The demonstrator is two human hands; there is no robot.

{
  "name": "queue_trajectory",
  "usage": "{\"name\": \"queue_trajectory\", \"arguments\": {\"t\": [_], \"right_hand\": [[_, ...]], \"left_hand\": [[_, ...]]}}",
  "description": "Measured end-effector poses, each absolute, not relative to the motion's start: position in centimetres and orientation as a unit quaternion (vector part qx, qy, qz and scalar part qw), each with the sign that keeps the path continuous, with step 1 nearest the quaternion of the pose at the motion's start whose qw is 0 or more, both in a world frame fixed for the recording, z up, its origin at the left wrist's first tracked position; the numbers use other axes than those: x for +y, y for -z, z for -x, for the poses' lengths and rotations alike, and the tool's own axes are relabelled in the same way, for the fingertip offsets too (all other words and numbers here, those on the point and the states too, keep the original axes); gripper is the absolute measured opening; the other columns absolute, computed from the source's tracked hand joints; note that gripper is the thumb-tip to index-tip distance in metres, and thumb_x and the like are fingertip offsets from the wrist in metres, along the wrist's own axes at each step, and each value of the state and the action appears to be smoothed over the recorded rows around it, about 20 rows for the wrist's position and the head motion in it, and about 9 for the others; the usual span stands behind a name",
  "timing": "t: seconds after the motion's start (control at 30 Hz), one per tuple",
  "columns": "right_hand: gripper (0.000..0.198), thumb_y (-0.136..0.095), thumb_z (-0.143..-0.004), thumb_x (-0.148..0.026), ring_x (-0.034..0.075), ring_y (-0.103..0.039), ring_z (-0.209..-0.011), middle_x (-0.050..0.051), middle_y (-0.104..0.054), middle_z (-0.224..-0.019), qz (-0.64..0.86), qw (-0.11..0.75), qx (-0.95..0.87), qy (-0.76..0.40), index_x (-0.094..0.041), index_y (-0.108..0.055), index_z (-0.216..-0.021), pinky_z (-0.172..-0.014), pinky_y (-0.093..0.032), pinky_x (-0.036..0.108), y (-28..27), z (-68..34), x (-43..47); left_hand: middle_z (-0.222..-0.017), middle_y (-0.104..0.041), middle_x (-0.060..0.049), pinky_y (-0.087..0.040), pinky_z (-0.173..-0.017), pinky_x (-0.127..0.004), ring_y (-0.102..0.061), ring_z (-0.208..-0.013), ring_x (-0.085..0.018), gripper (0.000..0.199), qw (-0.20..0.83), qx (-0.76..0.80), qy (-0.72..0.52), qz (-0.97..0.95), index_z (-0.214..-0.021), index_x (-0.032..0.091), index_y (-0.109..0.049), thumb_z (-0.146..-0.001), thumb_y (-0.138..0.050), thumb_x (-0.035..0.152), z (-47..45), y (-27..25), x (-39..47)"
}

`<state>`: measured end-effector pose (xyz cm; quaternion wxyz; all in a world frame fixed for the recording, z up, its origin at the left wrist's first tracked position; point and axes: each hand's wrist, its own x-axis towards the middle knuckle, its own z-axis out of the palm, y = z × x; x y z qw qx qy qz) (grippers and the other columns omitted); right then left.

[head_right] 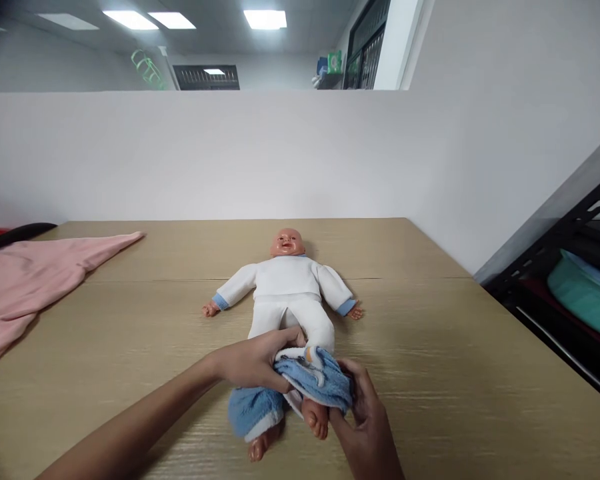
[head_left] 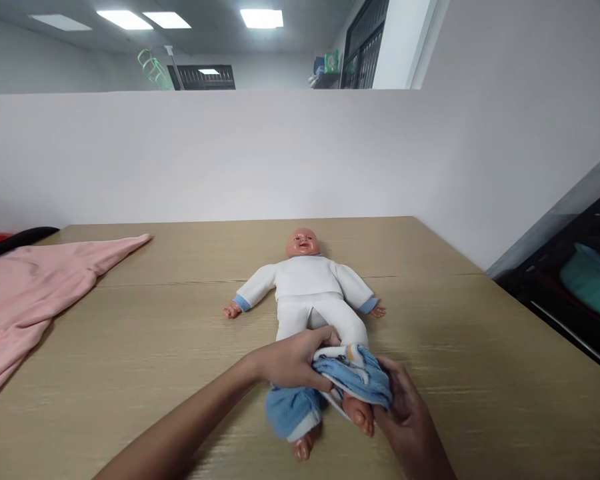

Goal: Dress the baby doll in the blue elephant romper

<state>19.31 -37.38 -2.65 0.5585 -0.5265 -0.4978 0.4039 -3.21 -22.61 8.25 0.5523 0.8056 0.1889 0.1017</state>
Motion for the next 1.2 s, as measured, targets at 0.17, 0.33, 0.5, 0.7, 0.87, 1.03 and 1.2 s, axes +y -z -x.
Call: {"name": "queue_trajectory", "arguments": {"t": [0.17, 0.33, 0.5, 0.7, 0.87, 1.03, 1.2], "right_hand": [[0.03, -0.061, -0.089, -0.012, 0.026, -0.066, -0.111, 0.007, -0.067, -0.115, 0.535, 0.473, -0.619, -0.327, -0.026, -0.064, -0.115, -0.098, -0.054, 0.037, -1.6, -20.9, -35.0], [0.026, -0.065, -0.086, -0.012, 0.023, -0.063, -0.102, 0.005, -0.062, -0.11, 0.474, 0.366, -0.728, -0.333, -0.025, -0.06, -0.108, -0.09, -0.051, 0.034, -4.6, -22.6, -32.9], [0.039, -0.076, -0.087, -0.022, 0.029, -0.054, -0.131, 0.01, -0.052, -0.136, 0.441, 0.31, -0.777, -0.326, -0.027, -0.057, -0.121, -0.111, -0.046, 0.04, -5.2, -23.9, -32.6], [0.014, -0.066, -0.1, -0.034, 0.028, -0.053, -0.131, 0.01, -0.052, -0.135, 0.432, 0.323, -0.765, -0.351, -0.026, -0.061, -0.11, -0.113, -0.042, 0.041, -4.8, -24.3, -31.7], [0.024, -0.062, -0.103, -0.048, 0.022, -0.059, -0.096, 0.001, -0.059, -0.099, 0.433, 0.408, -0.646, -0.478, -0.025, -0.059, -0.11, -0.088, -0.05, 0.034, -3.1, -23.0, -28.3], [0.034, -0.07, -0.097, -0.056, 0.02, -0.058, -0.09, -0.001, -0.062, -0.093, 0.492, 0.474, -0.547, -0.484, -0.023, -0.065, -0.104, -0.083, -0.049, 0.03, -0.8, -21.5, -26.2], [0.036, -0.069, -0.096, -0.059, 0.022, -0.061, -0.096, 0.001, -0.066, -0.096, 0.484, 0.483, -0.476, -0.553, -0.025, -0.069, -0.105, -0.091, -0.052, 0.033, -0.1, -21.0, -27.1]], "left_hand": [[-0.094, -0.063, 0.001, -0.046, -0.076, -0.027, -0.057, -0.084, -0.017, 0.036, 0.508, 0.166, -0.121, -0.837, -0.112, 0.02, -0.063, -0.078, -0.074, 0.017, 3.3, -8.8, -22.6], [-0.091, -0.067, 0.001, -0.042, -0.1, -0.035, -0.06, -0.095, -0.021, 0.013, 0.35, 0.188, -0.121, -0.91, -0.089, 0.021, -0.064, -0.084, -0.075, 0.015, 3.9, -9.9, -23.1], [-0.134, -0.066, -0.008, -0.034, -0.117, -0.045, -0.053, -0.129, -0.03, 0.042, 0.287, 0.244, -0.171, -0.91, -0.12, 0.027, -0.067, -0.088, -0.082, 0.048, 6.2, -9.4, -24.5], [-0.173, -0.025, -0.007, -0.03, -0.126, -0.051, -0.023, -0.157, -0.036, 0.05, 0.355, 0.309, -0.169, -0.866, -0.119, 0.027, -0.064, -0.085, -0.082, 0.058, 9.9, -8.1, -24.7], [-0.155, -0.051, -0.01, -0.033, -0.124, -0.045, -0.044, -0.145, -0.029, 0.023, 0.484, 0.301, -0.271, -0.776, -0.104, 0.023, -0.062, -0.099, -0.068, 0.044, 10.2, -5.9, -23.1], [-0.146, -0.055, -0.012, -0.037, -0.118, -0.04, -0.047, -0.143, -0.03, 0.028, 0.546, 0.364, -0.368, -0.658, -0.103, 0.021, -0.062, -0.1, -0.067, 0.048, 10.0, -3.1, -22.6], [-0.131, -0.06, -0.009, -0.04, -0.112, -0.037, -0.052, -0.13, -0.026, 0.031, 0.589, 0.361, -0.372, -0.62, -0.104, 0.021, -0.059, -0.101, -0.065, 0.051, 10.3, -2.3, -22.5]]}}
